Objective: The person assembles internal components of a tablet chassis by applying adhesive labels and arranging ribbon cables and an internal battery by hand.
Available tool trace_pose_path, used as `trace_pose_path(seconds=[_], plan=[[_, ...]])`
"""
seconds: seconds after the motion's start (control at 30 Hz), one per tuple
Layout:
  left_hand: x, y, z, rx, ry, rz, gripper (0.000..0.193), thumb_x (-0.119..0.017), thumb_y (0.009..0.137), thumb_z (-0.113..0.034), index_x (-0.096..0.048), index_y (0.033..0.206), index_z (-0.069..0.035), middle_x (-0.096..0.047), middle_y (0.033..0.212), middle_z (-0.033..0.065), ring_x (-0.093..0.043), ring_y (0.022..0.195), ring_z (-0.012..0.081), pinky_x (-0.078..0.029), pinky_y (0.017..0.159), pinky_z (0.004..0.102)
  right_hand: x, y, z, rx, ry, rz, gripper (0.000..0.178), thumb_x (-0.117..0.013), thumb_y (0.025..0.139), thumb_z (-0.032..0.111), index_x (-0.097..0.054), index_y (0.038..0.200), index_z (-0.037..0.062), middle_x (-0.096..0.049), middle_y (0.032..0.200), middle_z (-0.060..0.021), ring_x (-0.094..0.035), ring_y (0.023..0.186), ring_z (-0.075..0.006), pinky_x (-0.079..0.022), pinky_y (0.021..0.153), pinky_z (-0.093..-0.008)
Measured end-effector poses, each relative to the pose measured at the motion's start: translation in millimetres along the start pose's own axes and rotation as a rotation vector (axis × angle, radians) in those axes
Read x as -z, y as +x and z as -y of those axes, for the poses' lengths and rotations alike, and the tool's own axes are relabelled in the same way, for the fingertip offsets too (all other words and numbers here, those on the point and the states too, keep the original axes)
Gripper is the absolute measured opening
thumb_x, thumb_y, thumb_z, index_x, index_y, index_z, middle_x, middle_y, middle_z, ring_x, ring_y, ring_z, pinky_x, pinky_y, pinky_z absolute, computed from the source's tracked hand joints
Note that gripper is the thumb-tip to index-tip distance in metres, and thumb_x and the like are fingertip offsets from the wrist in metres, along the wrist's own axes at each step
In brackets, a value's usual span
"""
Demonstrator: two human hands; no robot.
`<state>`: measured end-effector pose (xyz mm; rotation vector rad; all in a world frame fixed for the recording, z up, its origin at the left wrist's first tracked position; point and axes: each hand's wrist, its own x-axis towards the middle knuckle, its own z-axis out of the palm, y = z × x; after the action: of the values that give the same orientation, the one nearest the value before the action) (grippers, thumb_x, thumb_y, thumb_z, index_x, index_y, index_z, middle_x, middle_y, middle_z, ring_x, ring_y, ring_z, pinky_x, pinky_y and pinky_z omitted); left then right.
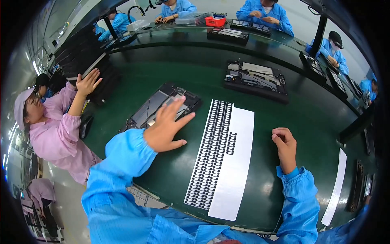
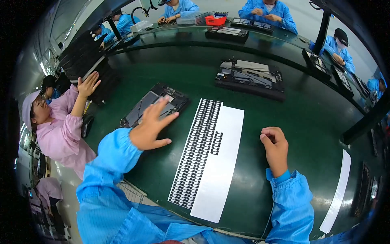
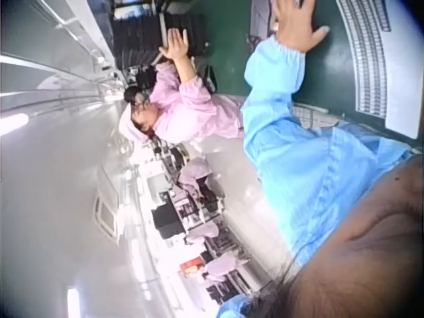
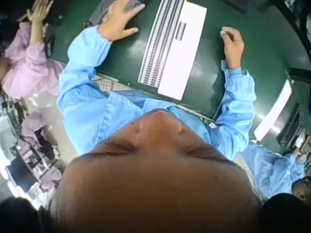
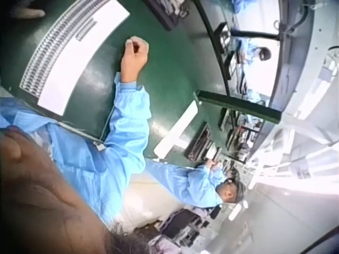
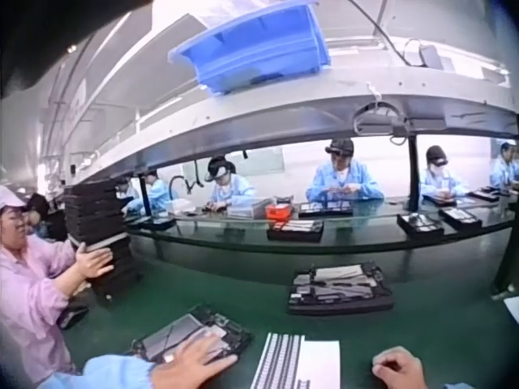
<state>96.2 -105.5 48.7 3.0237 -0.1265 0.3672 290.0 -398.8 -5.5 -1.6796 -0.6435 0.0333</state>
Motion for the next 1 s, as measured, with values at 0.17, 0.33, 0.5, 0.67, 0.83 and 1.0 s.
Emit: trace_pose_path(seconds=[0.17,0.33,0.5,0.67,0.83,1.0], plan=[[-38.2,15.3,24.5,0.060,0.087,0.100,0.048,-0.062,0.073,-0.013,-0.048,0.119,-0.007,-0.019,0.137,0.0243,-0.025,0.124,0.0403,-0.020,0.099,0.0492,1.5,6.1,-3.4,-0.045,0.005,0.003,0.006,-0.057,0.074,-0.001,-0.057,0.079,-0.0017,-0.055,0.088,-0.0058,-0.051,0.074,-0.0110,-0.043,0.067,-0.0221],[-16.2,13.6,30.7,0.174,-0.202,-0.010,0.056,-0.064,0.071,-0.025,-0.046,0.121,-0.006,-0.029,0.133,0.0243,-0.030,0.121,0.0405,-0.027,0.099,0.0438,9.3,7.6,-12.6,-0.015,-0.016,-0.016,0.007,-0.057,0.073,-0.001,-0.057,0.080,-0.0018,-0.055,0.086,-0.0056,-0.051,0.072,-0.0107,-0.042,0.065,-0.0217],[2.9,-82.9,88.6,0.639,-0.004,-0.051,0.071,-0.064,0.073,-0.035,-0.037,0.124,0.006,-0.044,0.117,0.0269,-0.042,0.109,0.0399,-0.033,0.094,0.0419,12.9,7.9,-7.2,-0.054,-0.014,-0.011,0.006,-0.058,0.073,-0.001,-0.057,0.079,-0.0018,-0.055,0.086,-0.0054,-0.051,0.071,-0.0104,-0.043,0.064,-0.0218],[11.5,-87.3,47.7,0.812,-0.143,0.071,0.072,-0.064,0.074,-0.035,-0.035,0.123,0.009,-0.045,0.110,0.0257,-0.045,0.102,0.0402,-0.036,0.090,0.0412,12.3,16.0,-12.5,-0.041,-0.024,-0.007,0.006,-0.058,0.073,0.000,-0.057,0.079,-0.0022,-0.055,0.086,-0.0050,-0.051,0.070,-0.0101,-0.042,0.064,-0.0214],[25.4,-65.3,64.4,0.535,0.019,0.022,0.078,-0.061,0.076,-0.038,-0.026,0.127,0.011,-0.032,0.127,0.0299,-0.032,0.118,0.0409,-0.028,0.099,0.0397,16.2,36.8,-16.4,-0.023,-0.026,-0.072,0.006,-0.057,0.074,0.001,-0.058,0.080,-0.0006,-0.057,0.079,-0.0032,-0.051,0.069,-0.0090,-0.041,0.063,-0.0214],[39.8,65.4,67.2,0.206,-0.064,0.003,0.078,-0.058,0.078,-0.043,-0.027,0.127,0.010,-0.033,0.127,0.0290,-0.033,0.119,0.0384,-0.027,0.100,0.0385,12.7,97.6,-40.1,-0.208,0.008,-0.208,0.013,-0.058,0.075,0.010,-0.062,0.081,0.0002,-0.059,0.074,-0.0046,-0.052,0.070,-0.0115,-0.042,0.064,-0.0235]])
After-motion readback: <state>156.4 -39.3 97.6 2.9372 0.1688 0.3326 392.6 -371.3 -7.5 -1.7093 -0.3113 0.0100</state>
